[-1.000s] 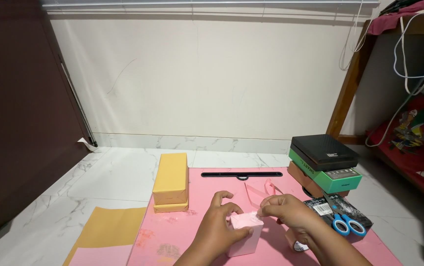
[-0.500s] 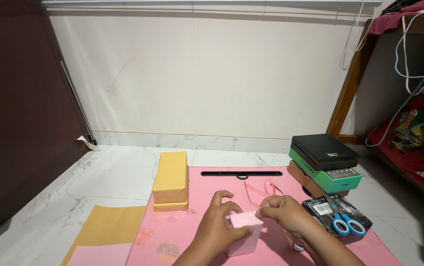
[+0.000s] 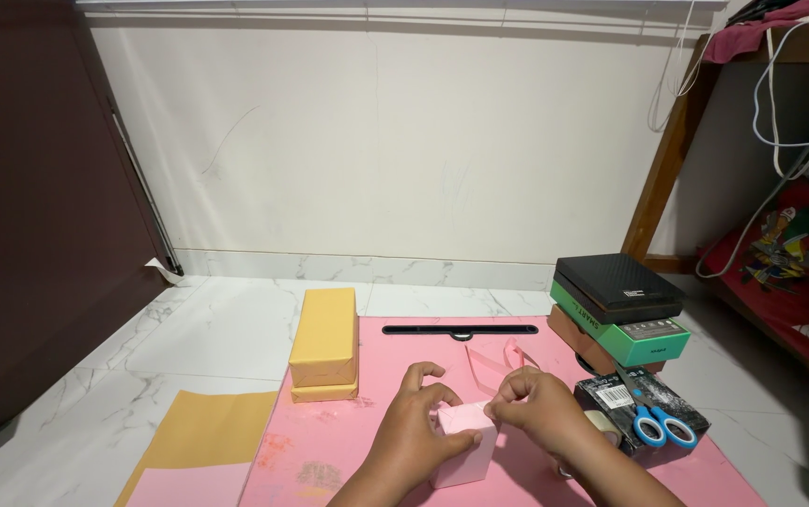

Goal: The person wraps a small pink box with pink wrapping paper, folding the paper over the box and securing it with tape, then handles a pink ribbon. They then place a green and black product box on yellow wrapping paper and begin folding the paper around it, cutting tape with scissors.

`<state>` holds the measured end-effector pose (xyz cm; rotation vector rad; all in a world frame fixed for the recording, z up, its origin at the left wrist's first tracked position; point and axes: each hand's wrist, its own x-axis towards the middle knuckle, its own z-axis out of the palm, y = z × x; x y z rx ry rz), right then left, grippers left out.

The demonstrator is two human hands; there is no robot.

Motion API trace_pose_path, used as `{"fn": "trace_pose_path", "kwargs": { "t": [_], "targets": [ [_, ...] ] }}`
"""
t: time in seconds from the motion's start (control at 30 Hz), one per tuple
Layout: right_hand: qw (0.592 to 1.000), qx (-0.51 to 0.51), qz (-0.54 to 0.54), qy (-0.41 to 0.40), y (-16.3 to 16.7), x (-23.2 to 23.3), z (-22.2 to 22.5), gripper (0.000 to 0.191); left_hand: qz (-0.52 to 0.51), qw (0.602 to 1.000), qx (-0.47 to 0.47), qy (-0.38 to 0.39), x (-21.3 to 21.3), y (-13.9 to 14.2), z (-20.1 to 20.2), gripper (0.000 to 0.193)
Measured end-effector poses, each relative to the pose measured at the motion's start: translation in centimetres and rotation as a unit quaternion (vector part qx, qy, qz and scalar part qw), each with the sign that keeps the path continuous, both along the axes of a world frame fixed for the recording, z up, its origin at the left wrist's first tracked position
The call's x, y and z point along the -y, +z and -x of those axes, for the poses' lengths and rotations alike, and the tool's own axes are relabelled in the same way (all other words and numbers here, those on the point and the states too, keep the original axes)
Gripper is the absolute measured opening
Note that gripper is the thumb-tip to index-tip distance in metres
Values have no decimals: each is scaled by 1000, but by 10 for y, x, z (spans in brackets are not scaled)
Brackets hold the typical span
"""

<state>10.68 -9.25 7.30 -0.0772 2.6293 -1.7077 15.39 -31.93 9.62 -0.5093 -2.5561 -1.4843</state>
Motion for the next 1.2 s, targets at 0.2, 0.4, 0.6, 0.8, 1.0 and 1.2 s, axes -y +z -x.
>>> {"fn": "trace_pose_path", "kwargs": {
  "t": [0.2,0.4,0.6,0.8,1.0,1.2],
  "targets": [
    [996,-69,-48,16,7,-1,-4,35,2,1000,-14,-2,-1,-2,-1,40],
    [988,128,70,59,-3,-4,1,24,-6,1000,-2,-8,-5,-1,-3,37],
    [976,154,133,72,-12,-7,5,29,-12,1000,-7,-17,-13,-3,-1,36],
    [957,164,184,153,-11,-19,-3,21,-15,1000,-2,-15,-12,-9,5,37],
    [947,164,212,174,-12,-21,-7,28,-34,999,31,-22,-9,-14,9,35],
    [941,162,233,186,-10,-23,-10,31,-34,999,4,-30,-8,-15,10,36]
  ]
}}
